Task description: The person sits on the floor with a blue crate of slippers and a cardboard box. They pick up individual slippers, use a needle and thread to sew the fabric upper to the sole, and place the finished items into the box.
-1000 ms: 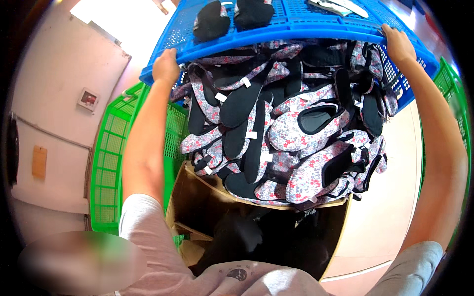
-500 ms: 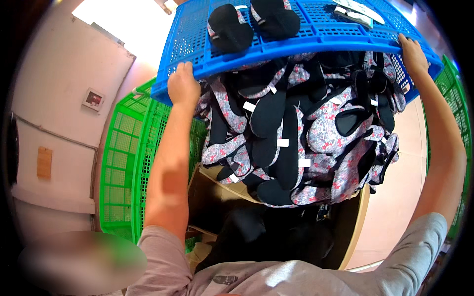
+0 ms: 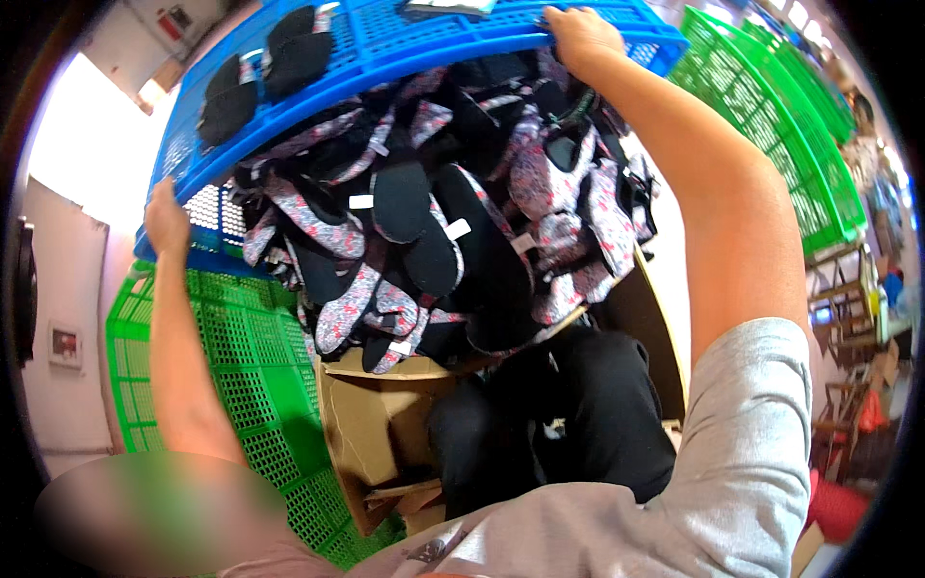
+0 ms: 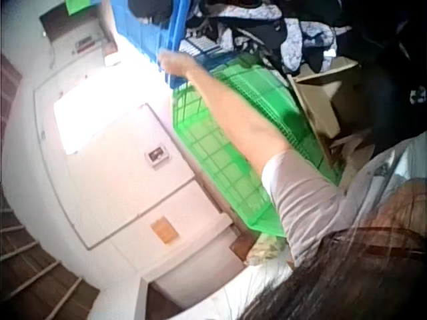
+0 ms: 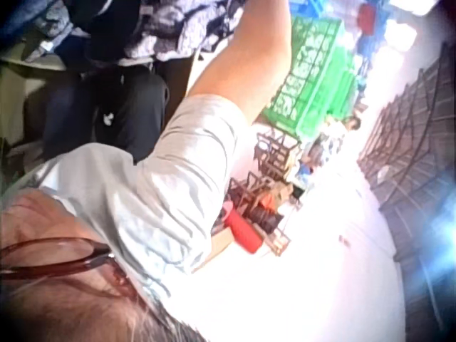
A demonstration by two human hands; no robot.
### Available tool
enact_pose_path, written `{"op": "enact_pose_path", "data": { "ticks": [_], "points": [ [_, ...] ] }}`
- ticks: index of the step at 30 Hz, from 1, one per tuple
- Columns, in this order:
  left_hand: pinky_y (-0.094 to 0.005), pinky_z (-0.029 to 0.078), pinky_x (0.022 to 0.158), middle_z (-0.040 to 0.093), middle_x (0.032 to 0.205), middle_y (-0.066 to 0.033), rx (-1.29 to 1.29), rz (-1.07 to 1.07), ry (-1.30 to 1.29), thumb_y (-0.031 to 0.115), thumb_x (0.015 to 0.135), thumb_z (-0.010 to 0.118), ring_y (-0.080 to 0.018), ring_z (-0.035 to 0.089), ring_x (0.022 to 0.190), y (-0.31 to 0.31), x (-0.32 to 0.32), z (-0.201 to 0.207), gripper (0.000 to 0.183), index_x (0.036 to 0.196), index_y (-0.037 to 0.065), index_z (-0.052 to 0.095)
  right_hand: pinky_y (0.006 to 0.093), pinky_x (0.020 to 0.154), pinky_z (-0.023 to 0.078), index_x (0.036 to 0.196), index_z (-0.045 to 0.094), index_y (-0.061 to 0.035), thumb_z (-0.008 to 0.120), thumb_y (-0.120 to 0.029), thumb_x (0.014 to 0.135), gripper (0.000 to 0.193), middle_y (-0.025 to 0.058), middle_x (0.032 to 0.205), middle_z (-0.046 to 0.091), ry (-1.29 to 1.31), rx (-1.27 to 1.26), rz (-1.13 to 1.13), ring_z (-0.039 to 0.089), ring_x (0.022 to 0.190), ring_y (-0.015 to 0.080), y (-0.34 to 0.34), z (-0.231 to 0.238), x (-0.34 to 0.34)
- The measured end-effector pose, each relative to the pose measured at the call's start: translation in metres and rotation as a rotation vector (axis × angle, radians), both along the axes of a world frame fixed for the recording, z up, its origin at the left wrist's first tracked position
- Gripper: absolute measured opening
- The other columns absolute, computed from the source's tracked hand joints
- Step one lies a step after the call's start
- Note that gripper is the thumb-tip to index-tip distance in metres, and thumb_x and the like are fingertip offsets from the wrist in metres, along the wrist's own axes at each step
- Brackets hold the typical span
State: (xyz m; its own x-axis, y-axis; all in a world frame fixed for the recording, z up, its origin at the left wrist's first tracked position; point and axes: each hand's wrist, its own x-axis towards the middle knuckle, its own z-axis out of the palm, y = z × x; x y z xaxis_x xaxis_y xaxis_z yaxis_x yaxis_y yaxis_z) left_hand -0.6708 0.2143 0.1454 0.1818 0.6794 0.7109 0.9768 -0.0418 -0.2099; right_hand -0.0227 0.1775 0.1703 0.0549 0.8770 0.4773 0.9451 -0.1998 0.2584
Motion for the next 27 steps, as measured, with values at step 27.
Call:
{"op": "enact_pose_path", "data": {
  "ticks": [27],
  "points": [
    [-0.0458, 0.046, 0.096, 0.066, 0.121, -0.0159, 0.161, 0.208, 0.16, 0.011, 0.077, 0.071, -0.0351, 0.059, 0.113, 0.021, 0.08, -0.013, 0.05, 0.125, 0.005, 0.061, 0.0328, 0.098, 0.049, 0.124, 0.065, -0.0135, 0.055, 0.007, 0.085, 0.045, 0.0124, 0.114, 0.068, 0.745, 0.366, 0.768, 0.064, 0.11, 0.0275, 0.085, -0.051, 0.145]
  ]
}}
